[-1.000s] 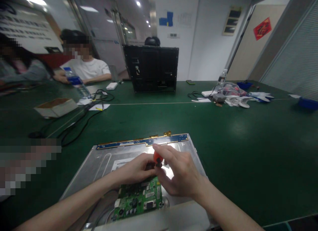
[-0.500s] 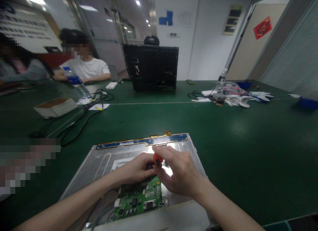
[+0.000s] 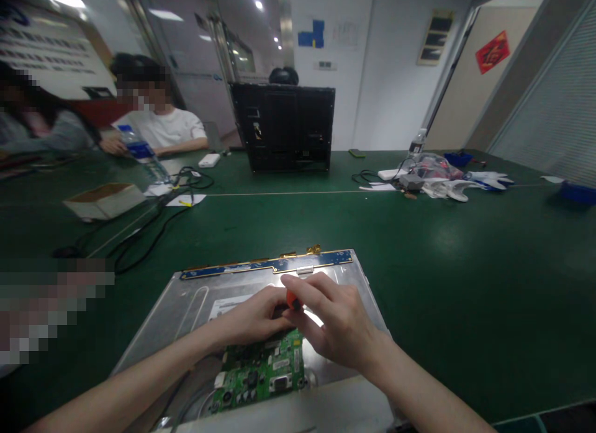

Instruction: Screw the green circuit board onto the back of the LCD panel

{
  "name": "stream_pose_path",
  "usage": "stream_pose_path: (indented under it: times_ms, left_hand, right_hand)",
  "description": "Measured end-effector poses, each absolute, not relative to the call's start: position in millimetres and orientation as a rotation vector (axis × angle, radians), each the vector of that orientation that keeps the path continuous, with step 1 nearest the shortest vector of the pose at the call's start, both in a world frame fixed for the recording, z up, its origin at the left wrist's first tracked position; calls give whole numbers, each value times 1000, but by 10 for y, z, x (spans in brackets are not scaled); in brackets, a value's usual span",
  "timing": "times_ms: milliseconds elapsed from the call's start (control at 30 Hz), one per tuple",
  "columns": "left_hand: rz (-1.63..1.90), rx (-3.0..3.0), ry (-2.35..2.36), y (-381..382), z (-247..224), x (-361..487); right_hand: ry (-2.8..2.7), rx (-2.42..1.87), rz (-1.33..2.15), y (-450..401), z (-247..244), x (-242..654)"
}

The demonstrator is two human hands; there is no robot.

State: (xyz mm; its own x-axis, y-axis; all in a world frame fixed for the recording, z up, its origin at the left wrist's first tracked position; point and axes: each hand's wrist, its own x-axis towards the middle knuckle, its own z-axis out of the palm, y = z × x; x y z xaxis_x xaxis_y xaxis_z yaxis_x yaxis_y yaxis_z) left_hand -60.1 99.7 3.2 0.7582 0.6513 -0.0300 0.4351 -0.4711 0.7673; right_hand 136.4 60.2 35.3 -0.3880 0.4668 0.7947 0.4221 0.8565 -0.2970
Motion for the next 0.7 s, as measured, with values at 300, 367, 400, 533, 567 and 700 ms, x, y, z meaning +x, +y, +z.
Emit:
stream_pose_path:
  times_ms: [300, 367, 400, 533, 567, 700]
  left_hand:
    - [351, 2126, 823, 963, 89, -597]
    - [344, 2127, 823, 963, 90, -597]
    - [340, 2124, 826, 965, 89, -598]
    - [326, 2124, 837, 971, 89, -599]
    - [326, 2130, 834, 972, 91, -599]
    - [334, 2139, 820, 978, 101, -592]
  right_hand:
    - [-1986, -620, 77, 591, 336, 1343]
    - [-1996, -607, 77, 583, 336, 1347]
    - [-1998, -598, 79, 580, 337, 1348]
    - [-1982, -567, 91, 589, 353, 1345]
    - [-1968, -565, 90, 597, 360, 1344]
    - [-1971, -597, 51, 630, 421, 1357]
